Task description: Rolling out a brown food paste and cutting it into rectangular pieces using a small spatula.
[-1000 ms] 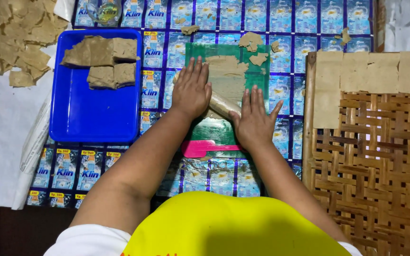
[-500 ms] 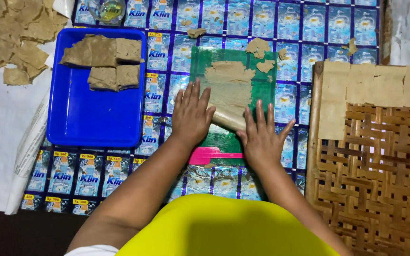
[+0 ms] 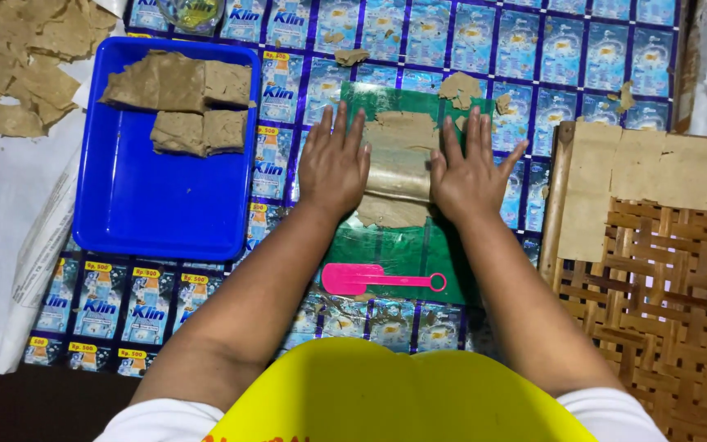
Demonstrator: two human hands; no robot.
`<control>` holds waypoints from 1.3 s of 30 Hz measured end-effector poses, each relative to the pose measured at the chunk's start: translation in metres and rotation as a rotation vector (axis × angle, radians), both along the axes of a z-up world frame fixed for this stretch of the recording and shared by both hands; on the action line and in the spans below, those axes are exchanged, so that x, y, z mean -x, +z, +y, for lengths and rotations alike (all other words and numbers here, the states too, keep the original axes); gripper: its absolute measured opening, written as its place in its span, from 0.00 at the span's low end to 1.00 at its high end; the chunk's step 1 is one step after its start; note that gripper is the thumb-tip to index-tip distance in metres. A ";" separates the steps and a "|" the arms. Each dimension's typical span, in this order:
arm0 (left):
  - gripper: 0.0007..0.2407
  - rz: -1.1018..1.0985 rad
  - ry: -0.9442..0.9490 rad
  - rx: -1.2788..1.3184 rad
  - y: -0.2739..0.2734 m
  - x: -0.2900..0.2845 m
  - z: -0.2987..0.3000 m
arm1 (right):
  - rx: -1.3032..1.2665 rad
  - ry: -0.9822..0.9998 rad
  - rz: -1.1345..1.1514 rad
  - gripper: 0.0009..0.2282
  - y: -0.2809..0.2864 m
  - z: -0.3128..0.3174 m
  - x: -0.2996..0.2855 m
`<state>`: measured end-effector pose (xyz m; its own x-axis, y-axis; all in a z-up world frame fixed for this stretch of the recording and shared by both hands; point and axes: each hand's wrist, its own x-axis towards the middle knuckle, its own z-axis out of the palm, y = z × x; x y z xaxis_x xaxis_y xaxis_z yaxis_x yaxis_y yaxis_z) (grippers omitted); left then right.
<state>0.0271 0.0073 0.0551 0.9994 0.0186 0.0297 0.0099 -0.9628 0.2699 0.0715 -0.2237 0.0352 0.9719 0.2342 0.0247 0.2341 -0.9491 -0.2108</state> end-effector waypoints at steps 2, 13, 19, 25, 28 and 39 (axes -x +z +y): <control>0.25 0.017 -0.005 -0.021 -0.004 -0.027 0.002 | -0.009 0.001 0.019 0.27 0.014 0.005 -0.023; 0.30 0.128 0.025 -0.037 0.004 -0.056 0.005 | 0.082 0.049 0.124 0.32 0.032 0.016 -0.059; 0.25 0.106 -0.013 -0.018 0.009 0.008 0.000 | 0.100 0.059 0.233 0.29 0.014 0.001 -0.002; 0.22 -0.086 -0.078 0.013 0.004 0.059 0.001 | -0.052 0.098 0.031 0.28 0.020 -0.003 0.053; 0.21 -0.033 -0.085 0.017 0.008 0.081 0.000 | -0.046 0.149 -0.020 0.31 0.011 -0.010 0.072; 0.24 -0.103 -0.086 0.028 -0.009 0.122 -0.006 | -0.040 0.260 -0.224 0.36 -0.014 -0.026 0.107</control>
